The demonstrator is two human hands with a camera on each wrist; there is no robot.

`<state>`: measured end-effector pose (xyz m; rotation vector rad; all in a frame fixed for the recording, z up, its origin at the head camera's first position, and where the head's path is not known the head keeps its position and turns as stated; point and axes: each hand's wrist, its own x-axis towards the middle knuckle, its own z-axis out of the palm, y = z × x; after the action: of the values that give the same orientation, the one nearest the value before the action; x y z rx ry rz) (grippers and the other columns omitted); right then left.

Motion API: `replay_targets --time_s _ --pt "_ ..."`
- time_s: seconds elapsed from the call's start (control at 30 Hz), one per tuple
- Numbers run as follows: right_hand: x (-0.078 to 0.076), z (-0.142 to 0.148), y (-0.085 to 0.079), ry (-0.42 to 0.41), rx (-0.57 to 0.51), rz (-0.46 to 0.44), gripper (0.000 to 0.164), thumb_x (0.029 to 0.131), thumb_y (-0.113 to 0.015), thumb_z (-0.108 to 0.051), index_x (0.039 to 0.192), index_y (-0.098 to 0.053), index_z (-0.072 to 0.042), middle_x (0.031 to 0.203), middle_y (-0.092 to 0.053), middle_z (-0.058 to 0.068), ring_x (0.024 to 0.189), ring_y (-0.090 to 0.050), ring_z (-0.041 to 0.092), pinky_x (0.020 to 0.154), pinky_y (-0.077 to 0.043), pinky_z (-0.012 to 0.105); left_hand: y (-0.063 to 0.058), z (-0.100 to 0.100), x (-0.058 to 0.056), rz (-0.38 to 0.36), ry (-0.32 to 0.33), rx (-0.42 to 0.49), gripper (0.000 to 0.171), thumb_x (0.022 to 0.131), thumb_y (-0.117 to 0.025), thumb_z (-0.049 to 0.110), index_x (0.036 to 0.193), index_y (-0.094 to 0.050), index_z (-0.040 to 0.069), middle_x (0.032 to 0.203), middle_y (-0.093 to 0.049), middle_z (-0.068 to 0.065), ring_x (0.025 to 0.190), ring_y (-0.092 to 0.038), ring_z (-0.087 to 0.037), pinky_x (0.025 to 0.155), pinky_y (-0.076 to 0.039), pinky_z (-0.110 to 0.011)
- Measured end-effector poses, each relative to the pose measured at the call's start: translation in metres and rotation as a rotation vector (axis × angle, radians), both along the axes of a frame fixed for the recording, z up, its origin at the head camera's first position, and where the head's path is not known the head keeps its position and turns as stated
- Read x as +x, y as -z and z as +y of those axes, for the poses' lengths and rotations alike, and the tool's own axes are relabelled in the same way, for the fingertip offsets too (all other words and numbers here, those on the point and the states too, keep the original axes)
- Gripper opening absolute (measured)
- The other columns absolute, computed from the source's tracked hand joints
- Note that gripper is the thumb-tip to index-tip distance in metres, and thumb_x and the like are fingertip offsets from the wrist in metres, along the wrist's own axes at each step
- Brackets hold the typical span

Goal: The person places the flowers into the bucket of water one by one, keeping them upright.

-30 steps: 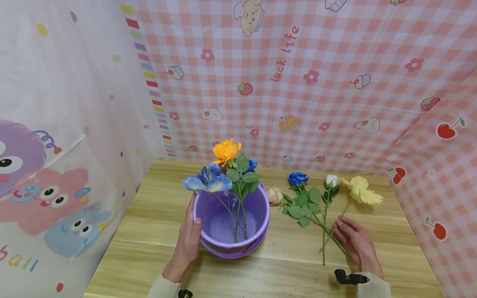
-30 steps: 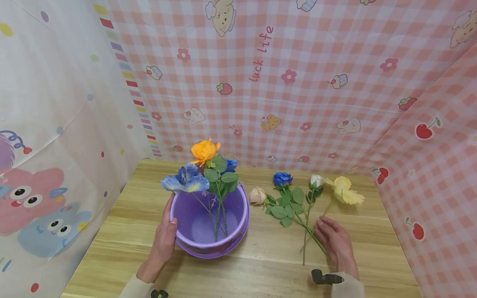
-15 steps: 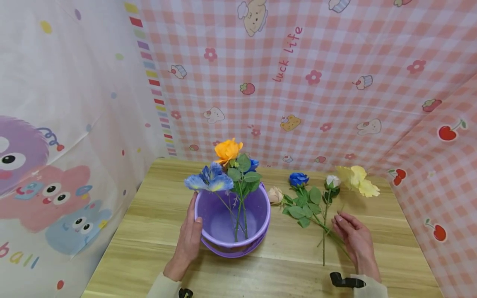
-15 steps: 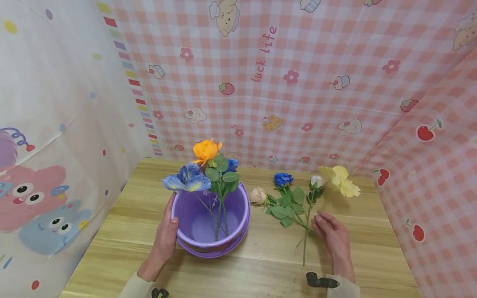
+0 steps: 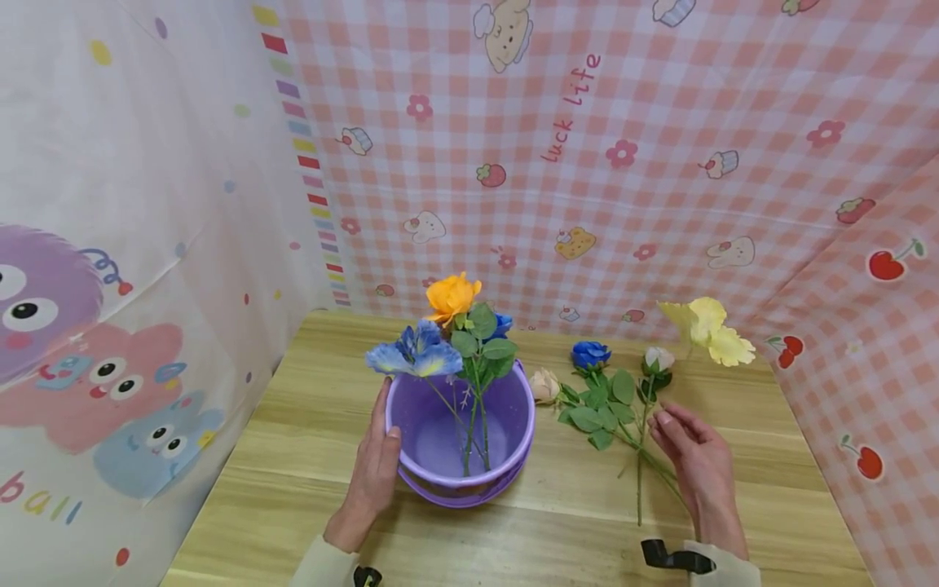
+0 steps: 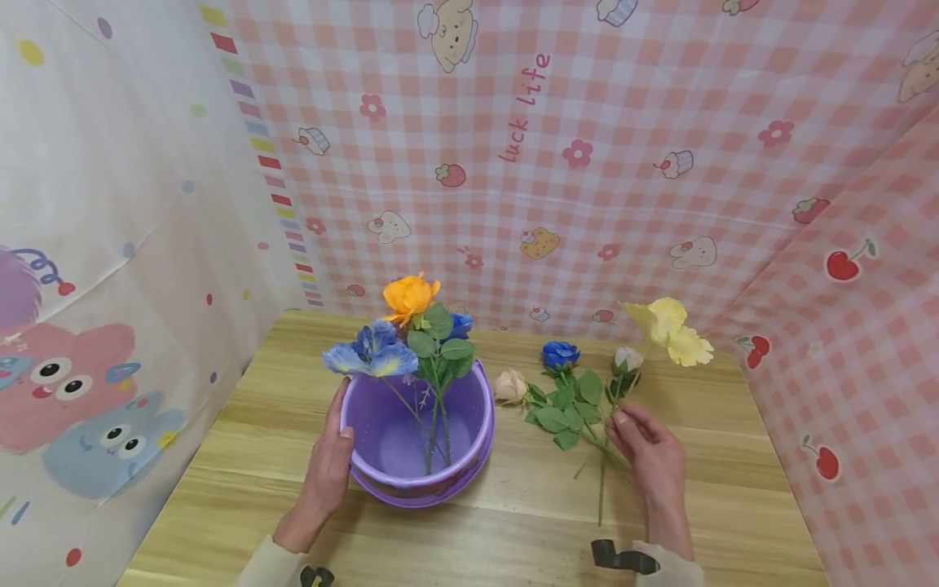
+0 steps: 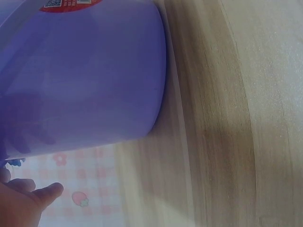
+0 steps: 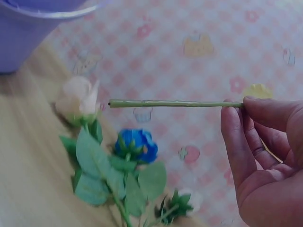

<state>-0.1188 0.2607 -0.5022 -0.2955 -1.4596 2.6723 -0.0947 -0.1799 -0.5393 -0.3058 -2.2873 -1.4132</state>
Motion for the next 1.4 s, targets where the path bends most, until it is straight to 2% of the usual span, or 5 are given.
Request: replay_targets --time_s 0.4,0.57,0.87,1.17,1.4 --pt "0.000 -0.037 -0.025 0.023 0.157 0.109 0.024 0.097 -0.066 0.007 0.119 -0.073 0.004 0.094 -0.077 0.009 0.087 -0.075 0.016 0.082 -0.062 0.027 0.000 0.000 0.000 -0.009 -0.006 -0.005 0.062 0.106 -0.033 0.017 0.164 -0.020 0.001 0.168 -0.026 -0.018 0.149 -0.033 -0.041 0.119 -0.021 -0.015" --pt "0.000 -0.056 -0.035 0.022 0.251 0.103 0.023 0.097 -0.068 0.002 0.119 -0.074 0.002 0.093 -0.077 0.005 0.086 -0.075 0.014 0.081 -0.062 0.026 0.000 0.000 0.000 -0.007 -0.005 0.000 0.062 0.106 -0.033 0.019 0.164 -0.020 0.001 0.168 -0.026 -0.019 0.149 -0.033 -0.041 0.119 -0.022 -0.016" --pt "0.000 -0.088 -0.056 -0.002 0.378 0.130 0.030 0.097 -0.069 0.000 0.126 -0.067 0.009 0.096 -0.077 0.003 0.087 -0.075 0.014 0.083 -0.062 0.027 0.000 0.000 0.000 0.006 0.006 0.008 0.061 0.107 -0.033 0.019 0.163 -0.021 -0.001 0.167 -0.027 -0.023 0.148 -0.032 -0.042 0.120 -0.021 -0.015" --pt "-0.005 -0.118 -0.069 -0.004 0.426 0.210 0.029 0.096 -0.069 0.003 0.124 -0.066 0.012 0.097 -0.075 0.005 0.089 -0.075 0.017 0.081 -0.063 0.030 0.000 0.000 -0.001 0.002 0.000 0.003 0.061 0.106 -0.033 0.018 0.164 -0.020 0.000 0.166 -0.027 -0.024 0.148 -0.033 -0.042 0.119 -0.021 -0.015" --pt "-0.009 -0.138 -0.072 -0.028 0.428 0.245 0.027 0.096 -0.069 0.005 0.122 -0.067 0.011 0.095 -0.073 0.003 0.086 -0.074 0.013 0.079 -0.063 0.029 -0.001 0.001 0.000 -0.016 -0.004 0.004 0.061 0.107 -0.032 0.020 0.165 -0.020 0.003 0.167 -0.027 -0.021 0.149 -0.032 -0.041 0.119 -0.022 -0.015"
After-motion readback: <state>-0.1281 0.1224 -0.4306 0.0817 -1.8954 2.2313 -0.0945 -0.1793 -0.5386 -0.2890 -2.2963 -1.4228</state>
